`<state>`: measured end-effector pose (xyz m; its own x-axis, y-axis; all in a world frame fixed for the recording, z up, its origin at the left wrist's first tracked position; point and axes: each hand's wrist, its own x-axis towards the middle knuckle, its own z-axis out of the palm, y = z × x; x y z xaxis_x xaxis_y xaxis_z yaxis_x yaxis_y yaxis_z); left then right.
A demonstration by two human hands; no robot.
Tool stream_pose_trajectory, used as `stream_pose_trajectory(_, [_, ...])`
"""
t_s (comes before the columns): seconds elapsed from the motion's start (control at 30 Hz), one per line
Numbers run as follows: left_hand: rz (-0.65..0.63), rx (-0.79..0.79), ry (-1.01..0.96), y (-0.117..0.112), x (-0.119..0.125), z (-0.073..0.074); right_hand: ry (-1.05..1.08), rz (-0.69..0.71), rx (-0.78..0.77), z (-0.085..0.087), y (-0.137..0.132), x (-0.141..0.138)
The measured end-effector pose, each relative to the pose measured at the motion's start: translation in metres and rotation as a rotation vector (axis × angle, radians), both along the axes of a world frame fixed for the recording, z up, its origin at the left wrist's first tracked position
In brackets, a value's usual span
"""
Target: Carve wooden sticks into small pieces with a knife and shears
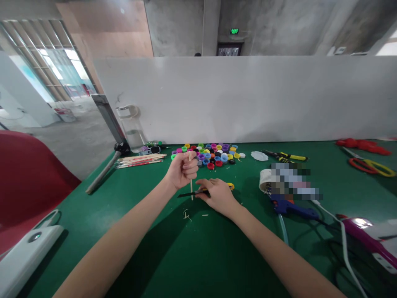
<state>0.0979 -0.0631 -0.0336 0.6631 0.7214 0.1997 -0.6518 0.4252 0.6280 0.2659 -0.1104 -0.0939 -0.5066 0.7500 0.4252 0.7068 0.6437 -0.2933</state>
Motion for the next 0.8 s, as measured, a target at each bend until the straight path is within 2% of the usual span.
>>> stream_pose_trajectory(0.37, [-0.014, 0.001, 0.018, -0.002, 0.000, 0.000, -0.040, 0.037, 0.009, 0.005, -0.001, 0.000])
stream_pose_trajectory(0.8, [-0.046, 0.048, 0.042, -0.006, 0.001, 0.002, -0.102, 0.069, -0.049, 0.016, -0.002, -0.003])
